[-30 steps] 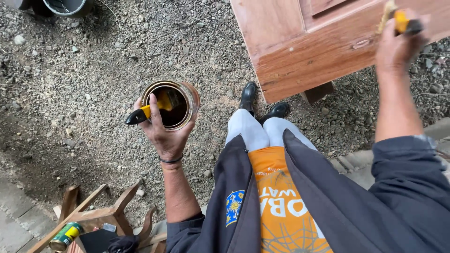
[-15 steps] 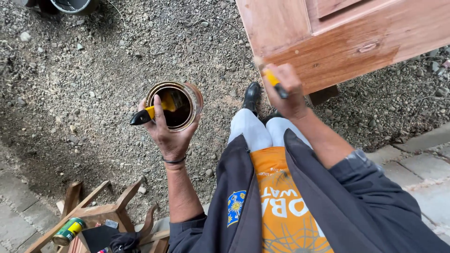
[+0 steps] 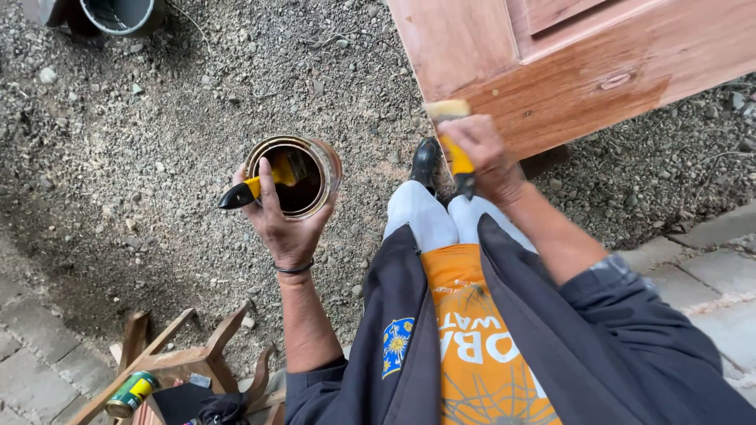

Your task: Applying wood stain to a wooden door using a paintbrush

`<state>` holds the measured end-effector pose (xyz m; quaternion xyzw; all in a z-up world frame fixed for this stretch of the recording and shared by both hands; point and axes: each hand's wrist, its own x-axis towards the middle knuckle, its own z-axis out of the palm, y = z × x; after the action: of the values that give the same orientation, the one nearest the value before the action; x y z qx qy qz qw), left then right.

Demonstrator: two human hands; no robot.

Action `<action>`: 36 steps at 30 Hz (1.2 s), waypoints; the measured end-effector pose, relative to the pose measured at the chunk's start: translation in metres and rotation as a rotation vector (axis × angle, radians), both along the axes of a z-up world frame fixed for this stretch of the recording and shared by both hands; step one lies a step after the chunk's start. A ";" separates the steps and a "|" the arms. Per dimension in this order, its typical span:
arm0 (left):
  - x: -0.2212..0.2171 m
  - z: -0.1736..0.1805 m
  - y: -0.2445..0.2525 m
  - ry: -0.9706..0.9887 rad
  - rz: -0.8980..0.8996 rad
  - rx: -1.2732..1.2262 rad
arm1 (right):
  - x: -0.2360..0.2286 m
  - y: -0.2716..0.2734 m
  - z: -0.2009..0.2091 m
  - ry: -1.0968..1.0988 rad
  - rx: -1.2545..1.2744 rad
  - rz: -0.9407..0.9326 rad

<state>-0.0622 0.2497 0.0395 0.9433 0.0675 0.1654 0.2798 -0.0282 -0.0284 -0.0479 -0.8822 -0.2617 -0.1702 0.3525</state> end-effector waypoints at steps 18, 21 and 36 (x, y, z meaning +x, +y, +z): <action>0.026 0.008 -0.020 0.040 -0.175 0.053 | 0.013 -0.108 0.008 0.152 -0.058 -0.145; 0.026 0.011 -0.033 0.026 -0.180 0.078 | 0.028 -0.167 0.009 -0.008 -0.366 -0.344; -0.009 0.037 -0.134 -0.024 0.071 0.161 | 0.054 -0.202 0.017 -0.152 -0.259 -0.258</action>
<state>-0.0715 0.1152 0.0761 0.9577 0.0839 0.1912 0.1979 0.0262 -0.2306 -0.0306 -0.9309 -0.1921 -0.2452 0.1905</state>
